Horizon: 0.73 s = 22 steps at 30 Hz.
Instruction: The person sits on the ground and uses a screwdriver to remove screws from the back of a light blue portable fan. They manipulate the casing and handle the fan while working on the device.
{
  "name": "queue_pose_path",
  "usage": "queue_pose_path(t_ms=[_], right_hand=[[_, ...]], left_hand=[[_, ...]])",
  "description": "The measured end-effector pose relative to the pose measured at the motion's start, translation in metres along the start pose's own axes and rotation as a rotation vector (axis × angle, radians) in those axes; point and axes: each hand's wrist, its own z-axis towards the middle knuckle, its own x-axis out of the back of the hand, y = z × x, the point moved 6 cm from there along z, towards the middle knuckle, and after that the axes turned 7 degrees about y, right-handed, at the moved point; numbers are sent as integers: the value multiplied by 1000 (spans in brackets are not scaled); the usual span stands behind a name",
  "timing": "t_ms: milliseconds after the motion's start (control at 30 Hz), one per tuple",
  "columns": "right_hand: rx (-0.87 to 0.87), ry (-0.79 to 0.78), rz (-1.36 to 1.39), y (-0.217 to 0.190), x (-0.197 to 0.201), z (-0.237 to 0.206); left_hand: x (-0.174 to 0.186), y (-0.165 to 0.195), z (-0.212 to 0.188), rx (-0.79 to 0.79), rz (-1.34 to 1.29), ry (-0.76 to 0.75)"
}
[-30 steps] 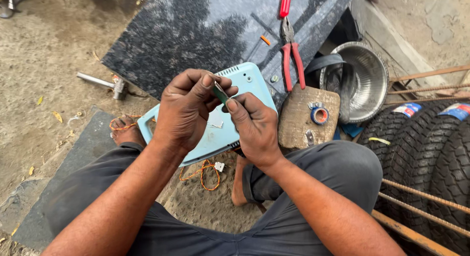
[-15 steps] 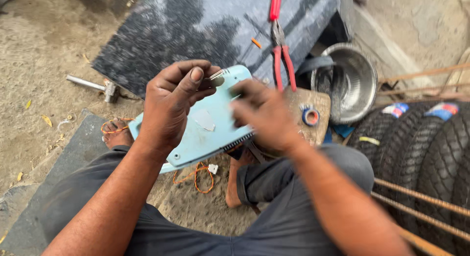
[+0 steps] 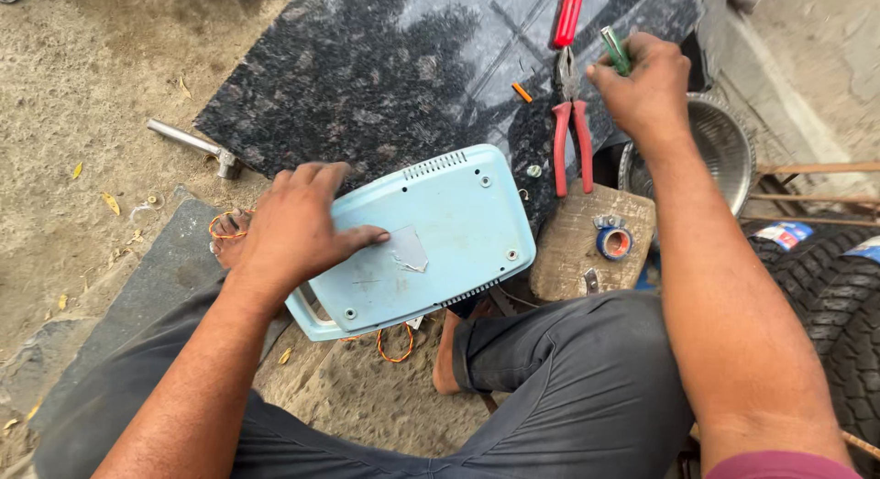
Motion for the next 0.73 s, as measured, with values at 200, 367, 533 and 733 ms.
queue_pose_path(t_ms=[200, 367, 533, 733], right_hand=[[-6, -84, -325, 5, -27, -18], [-251, -179, -233, 19, -23, -32], [-257, 48, -188, 25, 8, -35], [-161, -106, -13, -16, 15, -52]], left_hand=[[-29, -10, -8, 423, -129, -373], [-40, -12, -23, 409, -337, -366], [-51, -14, -48, 520, -541, -346], [-35, -85, -68, 604, -588, -315]])
